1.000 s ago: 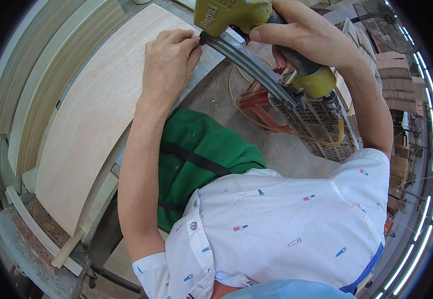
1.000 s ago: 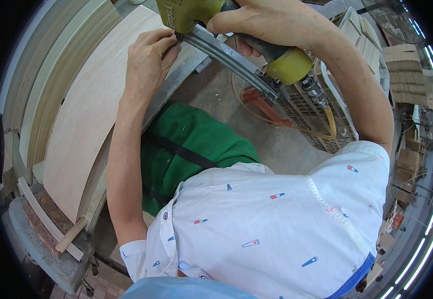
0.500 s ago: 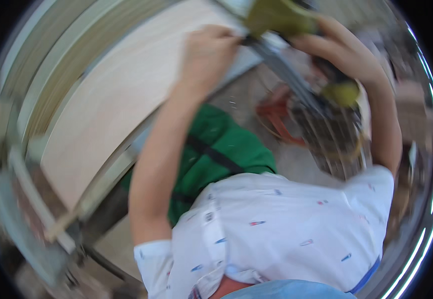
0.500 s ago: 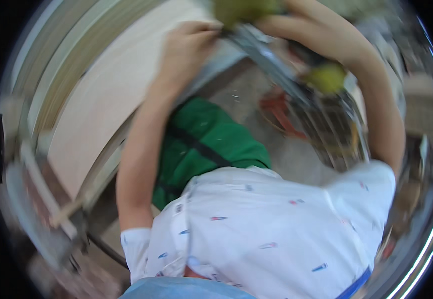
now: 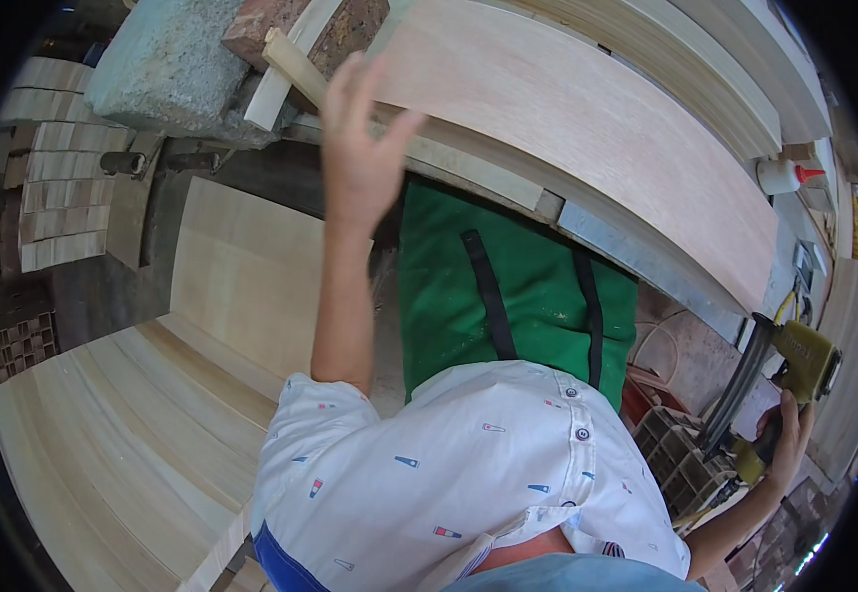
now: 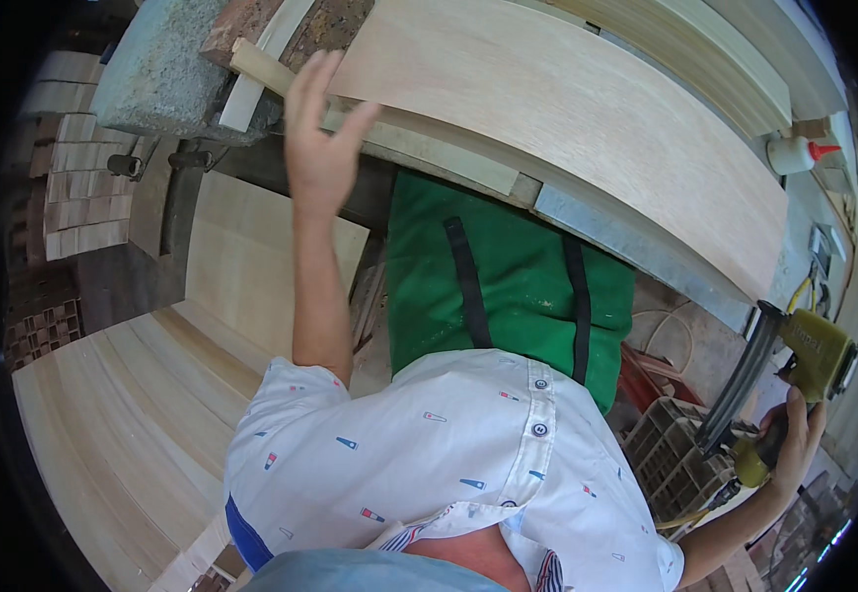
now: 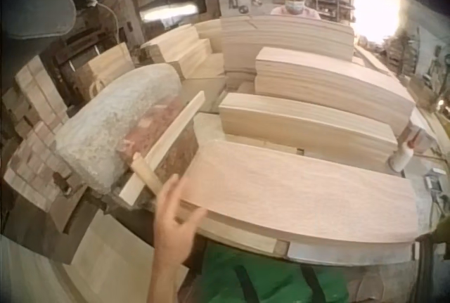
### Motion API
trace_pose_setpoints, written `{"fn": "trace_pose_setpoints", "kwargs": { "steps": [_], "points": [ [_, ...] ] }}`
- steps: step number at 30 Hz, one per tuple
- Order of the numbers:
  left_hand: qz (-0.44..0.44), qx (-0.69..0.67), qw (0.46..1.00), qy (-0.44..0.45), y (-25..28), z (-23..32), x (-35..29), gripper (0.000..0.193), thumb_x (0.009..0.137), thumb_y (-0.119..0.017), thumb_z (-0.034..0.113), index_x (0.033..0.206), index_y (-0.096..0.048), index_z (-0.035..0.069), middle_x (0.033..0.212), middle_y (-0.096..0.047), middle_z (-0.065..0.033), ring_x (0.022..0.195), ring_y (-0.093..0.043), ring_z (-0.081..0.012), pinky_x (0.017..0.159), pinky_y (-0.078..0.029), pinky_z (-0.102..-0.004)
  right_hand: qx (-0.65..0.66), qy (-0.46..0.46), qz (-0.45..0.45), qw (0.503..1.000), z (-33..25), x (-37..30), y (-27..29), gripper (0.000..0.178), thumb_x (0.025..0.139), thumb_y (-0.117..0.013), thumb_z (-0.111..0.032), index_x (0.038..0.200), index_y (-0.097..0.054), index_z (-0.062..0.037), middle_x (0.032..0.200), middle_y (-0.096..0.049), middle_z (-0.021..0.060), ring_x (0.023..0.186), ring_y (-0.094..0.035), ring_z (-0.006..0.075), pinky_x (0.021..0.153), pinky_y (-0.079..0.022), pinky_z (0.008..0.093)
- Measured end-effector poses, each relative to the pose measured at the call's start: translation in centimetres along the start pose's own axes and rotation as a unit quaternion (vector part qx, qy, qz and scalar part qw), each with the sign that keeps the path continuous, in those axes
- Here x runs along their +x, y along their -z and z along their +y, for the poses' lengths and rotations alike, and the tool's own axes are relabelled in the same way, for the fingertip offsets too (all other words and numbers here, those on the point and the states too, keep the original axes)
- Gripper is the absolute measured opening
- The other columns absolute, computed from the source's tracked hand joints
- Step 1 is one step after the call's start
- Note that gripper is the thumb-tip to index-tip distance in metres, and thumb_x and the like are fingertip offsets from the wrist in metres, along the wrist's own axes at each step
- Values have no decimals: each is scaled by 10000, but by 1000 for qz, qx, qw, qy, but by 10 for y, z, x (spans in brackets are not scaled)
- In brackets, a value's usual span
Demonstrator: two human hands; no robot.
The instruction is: Assembling wooden boxes by applying glue and using a nail gun.
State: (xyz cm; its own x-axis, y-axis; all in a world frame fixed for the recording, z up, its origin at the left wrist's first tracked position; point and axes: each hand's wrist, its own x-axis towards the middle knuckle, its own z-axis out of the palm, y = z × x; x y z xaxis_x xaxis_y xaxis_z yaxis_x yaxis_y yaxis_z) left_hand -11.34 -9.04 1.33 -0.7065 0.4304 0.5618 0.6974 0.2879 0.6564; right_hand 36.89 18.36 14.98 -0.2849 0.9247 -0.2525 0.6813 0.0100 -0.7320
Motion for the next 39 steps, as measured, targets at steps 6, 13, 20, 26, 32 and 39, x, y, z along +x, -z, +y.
{"fn": "trace_pose_setpoints", "kwargs": {
  "steps": [6,13,20,26,32,39],
  "points": [
    [-52,-283,939,190,10,-57,5,333,868,-644,102,1190,-610,25,1199,-610,-80,1100,-551,-144,958,-419,-274,-3,13,-15,1000,-7,0,-3,262,904,-570,-221,1057,-548,-10,905,-627,66,479,-486,77,410,-377,217],
    [-27,-287,951,114,5,-76,8,247,847,-669,96,1082,-676,21,1094,-667,-56,1029,-584,-111,930,-435,-242,-18,8,-14,1000,-15,-3,-7,289,893,-578,-233,1059,-545,2,933,-636,79,481,-493,80,416,-385,215],
    [2,-300,947,113,1,-73,8,218,821,-686,76,1032,-694,20,1042,-682,-59,979,-600,-109,883,-457,-233,-61,39,-20,997,-41,-4,-18,308,892,-574,-250,1057,-557,9,943,-648,100,482,-499,85,417,-381,217],
    [-8,-278,956,99,-11,-54,0,206,796,-686,23,1000,-692,-6,1012,-684,-82,949,-612,-122,830,-488,-236,-84,100,-21,991,-109,-13,-53,335,874,-595,-287,1036,-564,5,718,-586,64,482,-500,92,413,-360,226],
    [-17,-254,967,21,-14,-54,-2,223,782,-671,-31,1002,-692,-2,1027,-682,-99,927,-636,-142,830,-504,-247,-68,203,-121,969,-184,-11,-133,352,835,-627,-298,1003,-561,4,639,-560,65,484,-503,109,450,-368,235],
    [-7,-254,967,14,-17,-59,-2,204,783,-665,-39,980,-701,-3,1009,-688,-103,922,-645,-146,801,-528,-255,-69,224,-288,928,-237,-7,-214,331,816,-660,-224,1003,-562,31,633,-559,46,497,-534,110,453,-397,241]
  ]
}}
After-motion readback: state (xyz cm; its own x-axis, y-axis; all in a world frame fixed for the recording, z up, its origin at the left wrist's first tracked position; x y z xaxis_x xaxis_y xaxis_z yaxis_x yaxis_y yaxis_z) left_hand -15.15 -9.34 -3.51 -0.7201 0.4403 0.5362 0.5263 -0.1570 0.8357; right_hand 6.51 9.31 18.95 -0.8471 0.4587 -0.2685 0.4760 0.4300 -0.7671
